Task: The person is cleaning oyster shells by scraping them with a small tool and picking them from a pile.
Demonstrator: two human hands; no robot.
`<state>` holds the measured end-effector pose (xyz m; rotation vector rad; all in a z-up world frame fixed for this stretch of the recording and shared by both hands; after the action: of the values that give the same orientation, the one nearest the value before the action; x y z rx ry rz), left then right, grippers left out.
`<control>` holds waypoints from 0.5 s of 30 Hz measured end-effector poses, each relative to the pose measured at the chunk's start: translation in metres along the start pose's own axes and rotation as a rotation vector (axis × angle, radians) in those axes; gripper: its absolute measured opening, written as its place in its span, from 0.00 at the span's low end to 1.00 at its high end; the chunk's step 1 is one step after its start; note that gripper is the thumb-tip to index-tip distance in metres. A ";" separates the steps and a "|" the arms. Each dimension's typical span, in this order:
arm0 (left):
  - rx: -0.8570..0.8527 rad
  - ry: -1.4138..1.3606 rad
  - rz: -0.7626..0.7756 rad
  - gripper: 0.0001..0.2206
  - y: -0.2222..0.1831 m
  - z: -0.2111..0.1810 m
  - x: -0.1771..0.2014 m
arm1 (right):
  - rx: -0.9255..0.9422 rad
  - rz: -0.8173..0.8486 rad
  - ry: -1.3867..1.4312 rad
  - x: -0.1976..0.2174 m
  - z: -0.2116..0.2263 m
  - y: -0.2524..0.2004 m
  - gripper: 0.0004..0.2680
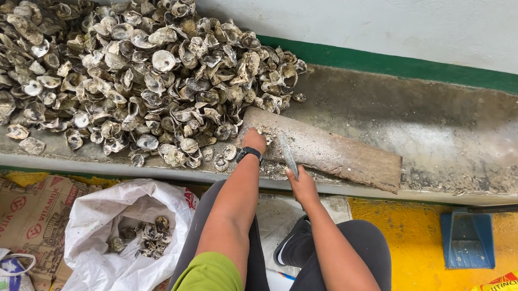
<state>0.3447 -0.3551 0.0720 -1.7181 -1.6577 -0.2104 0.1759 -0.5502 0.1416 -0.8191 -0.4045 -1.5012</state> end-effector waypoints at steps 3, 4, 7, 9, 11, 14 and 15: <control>0.007 0.005 0.036 0.20 -0.001 0.002 0.002 | -0.149 0.115 0.258 -0.005 0.005 -0.004 0.19; 0.006 0.007 0.034 0.20 0.000 0.001 0.002 | -0.147 0.114 0.260 0.003 0.016 -0.008 0.19; 0.023 0.011 0.040 0.20 0.003 0.004 0.001 | -0.054 0.033 0.353 0.032 0.045 -0.020 0.16; 0.024 0.003 0.046 0.20 0.005 0.005 -0.001 | 0.452 -0.265 0.639 0.081 0.081 -0.040 0.17; 0.028 -0.002 0.042 0.19 0.007 0.005 -0.002 | 0.599 -0.360 0.794 0.077 0.058 -0.043 0.15; 0.023 -0.013 0.046 0.18 -0.002 0.004 0.004 | 0.420 -0.246 0.355 0.006 -0.012 0.002 0.16; 0.002 -0.017 0.049 0.17 -0.003 -0.003 0.009 | 0.089 -0.038 -0.227 -0.041 -0.061 0.033 0.18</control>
<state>0.3441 -0.3499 0.0800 -1.7615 -1.6261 -0.1713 0.1900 -0.5670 0.0638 -0.9183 -0.6535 -1.4188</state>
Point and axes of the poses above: each hand's wrist, its own y-axis towards the middle knuckle, its own x-axis out of the back of the hand, z = x × y, the point moved 10 cm from there along y, towards the middle knuckle, and after that the axes turned 5 degrees about z, right-handed, at the moved point
